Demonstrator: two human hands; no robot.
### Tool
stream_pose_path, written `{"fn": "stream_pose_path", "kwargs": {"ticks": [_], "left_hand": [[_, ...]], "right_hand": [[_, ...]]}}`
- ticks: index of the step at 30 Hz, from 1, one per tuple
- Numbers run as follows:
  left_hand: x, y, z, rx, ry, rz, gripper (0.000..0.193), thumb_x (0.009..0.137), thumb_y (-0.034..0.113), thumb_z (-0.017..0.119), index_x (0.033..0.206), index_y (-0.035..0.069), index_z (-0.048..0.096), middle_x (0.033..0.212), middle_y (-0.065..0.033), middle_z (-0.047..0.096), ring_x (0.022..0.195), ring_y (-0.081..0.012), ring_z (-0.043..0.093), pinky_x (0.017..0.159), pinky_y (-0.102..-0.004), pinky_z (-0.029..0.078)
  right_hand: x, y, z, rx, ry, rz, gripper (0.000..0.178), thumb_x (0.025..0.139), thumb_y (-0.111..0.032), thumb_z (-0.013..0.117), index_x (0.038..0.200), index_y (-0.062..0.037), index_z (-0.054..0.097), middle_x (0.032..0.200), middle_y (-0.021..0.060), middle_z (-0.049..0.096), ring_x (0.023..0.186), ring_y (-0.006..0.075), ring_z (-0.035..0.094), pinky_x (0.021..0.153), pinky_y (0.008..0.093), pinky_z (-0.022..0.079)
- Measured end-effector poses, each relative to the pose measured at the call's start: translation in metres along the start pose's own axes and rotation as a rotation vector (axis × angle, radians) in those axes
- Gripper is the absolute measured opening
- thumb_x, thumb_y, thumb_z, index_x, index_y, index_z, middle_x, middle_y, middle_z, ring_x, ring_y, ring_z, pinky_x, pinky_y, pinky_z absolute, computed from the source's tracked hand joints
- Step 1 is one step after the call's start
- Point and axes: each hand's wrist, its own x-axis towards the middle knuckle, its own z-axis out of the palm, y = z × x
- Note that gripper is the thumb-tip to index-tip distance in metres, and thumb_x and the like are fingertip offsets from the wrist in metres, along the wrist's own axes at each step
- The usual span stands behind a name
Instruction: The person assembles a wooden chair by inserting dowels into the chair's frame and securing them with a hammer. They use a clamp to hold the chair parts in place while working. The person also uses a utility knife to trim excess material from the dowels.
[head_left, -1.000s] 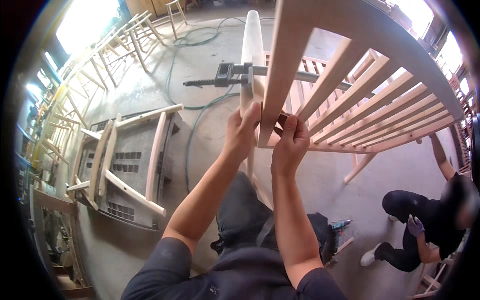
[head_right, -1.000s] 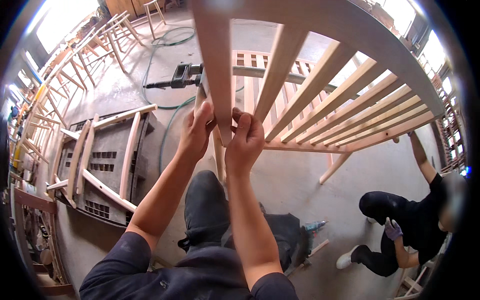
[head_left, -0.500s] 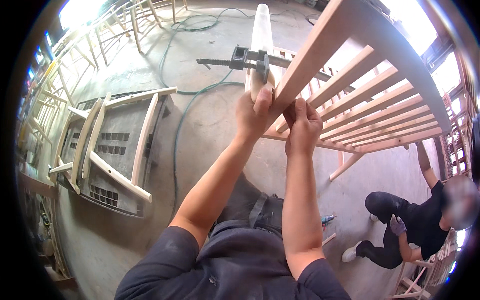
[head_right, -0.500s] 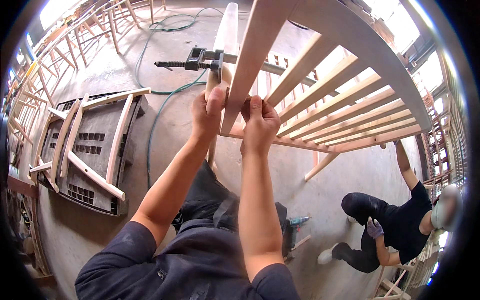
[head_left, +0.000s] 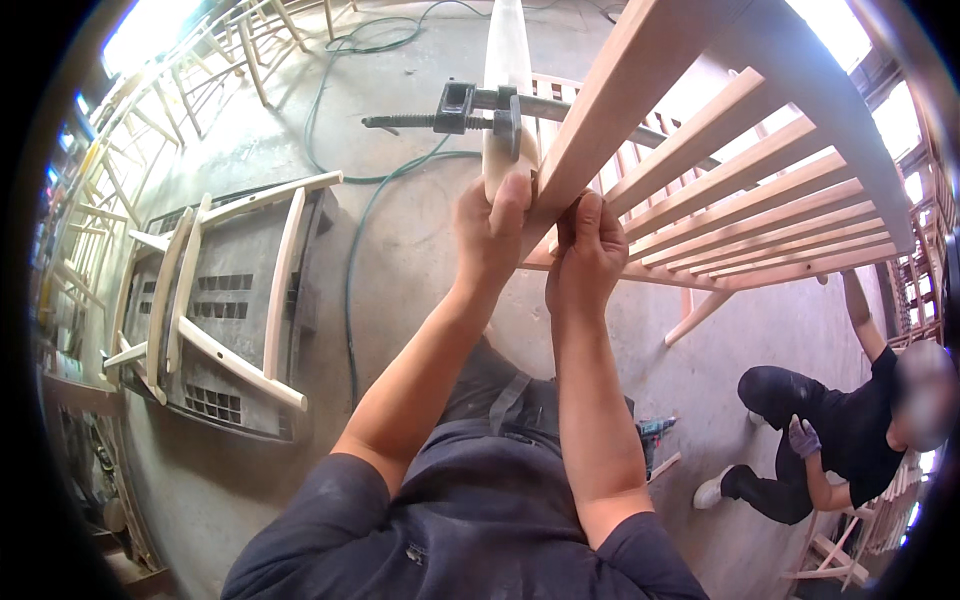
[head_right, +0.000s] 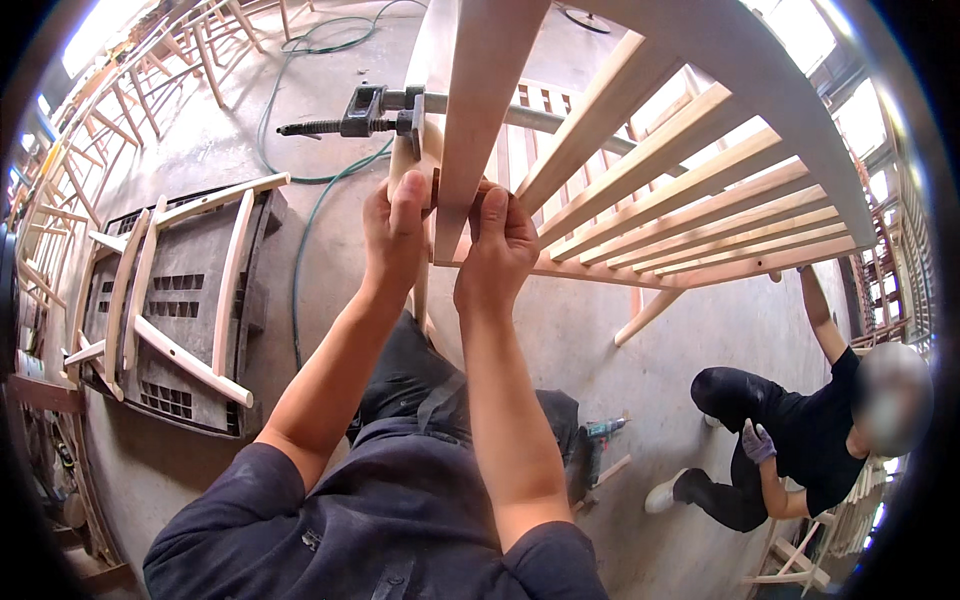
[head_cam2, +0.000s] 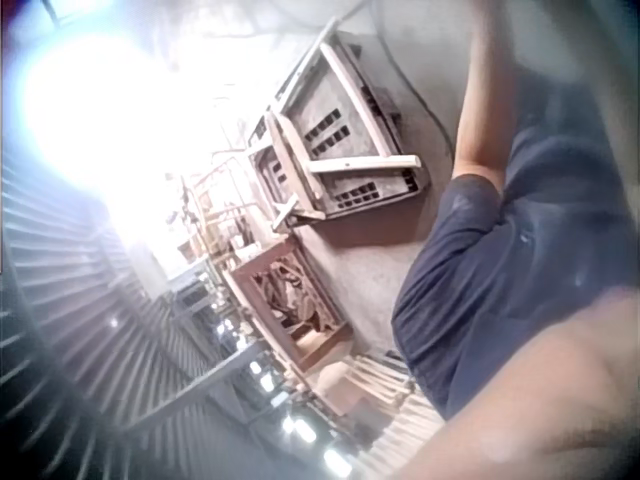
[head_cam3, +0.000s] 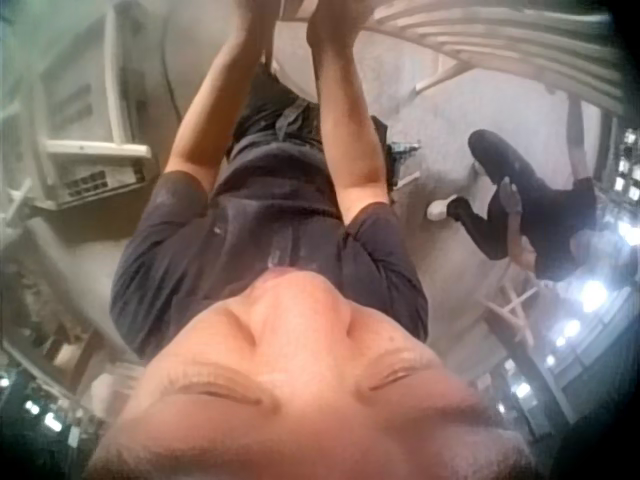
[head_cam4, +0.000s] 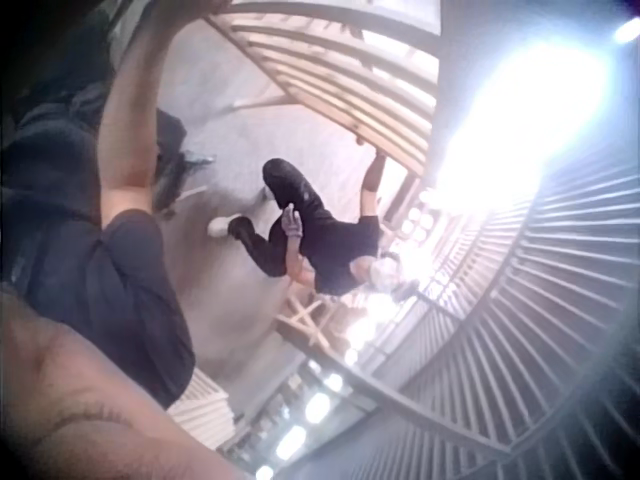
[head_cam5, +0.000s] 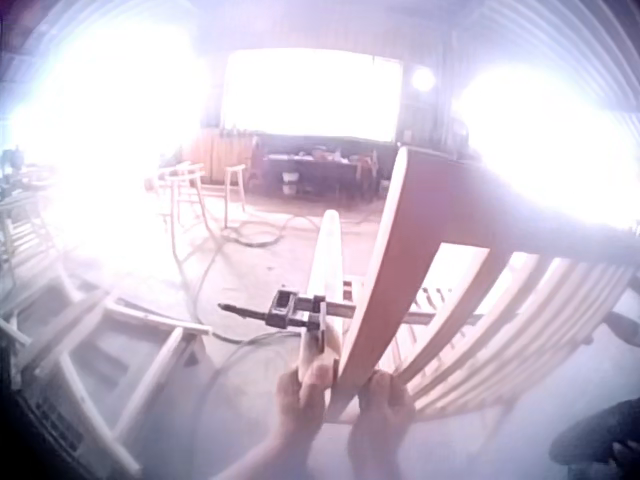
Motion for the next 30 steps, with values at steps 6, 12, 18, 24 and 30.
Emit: {"fn": "stream_pose_path", "kwargs": {"ticks": [6,12,18,24,30], "left_hand": [[0.002,-0.013,0.013,0.071,-0.019,0.225,0.053,0.099,0.052,0.059,0.098,-0.001,0.061,0.085,-0.0027,0.058,0.075,-0.0116,0.052,0.068,-0.0284,0.045],[-0.001,-0.014,0.027,0.189,0.165,0.156,0.078,0.099,0.071,0.042,0.090,-0.002,0.068,0.077,-0.0022,0.062,0.079,-0.0153,0.060,0.074,-0.0305,0.050],[0.008,-0.035,0.014,0.094,0.120,0.212,0.084,0.095,0.076,0.045,0.093,-0.004,0.070,0.088,-0.0086,0.072,0.083,-0.0168,0.068,0.076,-0.0302,0.054],[0.009,-0.035,0.012,0.071,0.083,0.215,0.087,0.095,0.078,0.040,0.094,-0.004,0.069,0.088,-0.0100,0.071,0.080,-0.0180,0.068,0.073,-0.0304,0.055],[0.011,-0.028,0.019,0.052,0.080,0.223,0.090,0.095,0.080,0.035,0.095,-0.004,0.069,0.089,-0.0113,0.072,0.084,-0.0202,0.070,0.076,-0.0321,0.055]], "right_hand": [[-0.002,0.000,0.003,-0.019,0.004,0.008,0.031,0.105,-0.022,0.060,0.112,0.0069,0.068,0.104,0.0110,0.071,0.099,0.0167,0.068,0.096,0.0305,0.054],[0.003,-0.001,0.002,-0.015,0.030,-0.020,0.024,0.103,-0.021,0.063,0.106,0.0025,0.069,0.096,0.0053,0.069,0.085,0.0102,0.065,0.078,0.0235,0.054],[0.005,0.001,-0.004,-0.125,-0.039,-0.064,0.025,0.104,-0.019,0.062,0.106,0.0049,0.069,0.094,0.0039,0.069,0.086,0.0086,0.063,0.078,0.0228,0.054],[0.001,0.002,-0.003,-0.107,-0.023,-0.082,0.026,0.104,-0.018,0.062,0.109,0.0066,0.069,0.099,0.0071,0.071,0.090,0.0113,0.066,0.084,0.0257,0.057],[0.005,0.003,-0.004,-0.118,-0.029,-0.101,0.025,0.101,-0.017,0.065,0.106,0.0072,0.070,0.098,0.0099,0.072,0.091,0.0153,0.070,0.089,0.0301,0.059]]}}
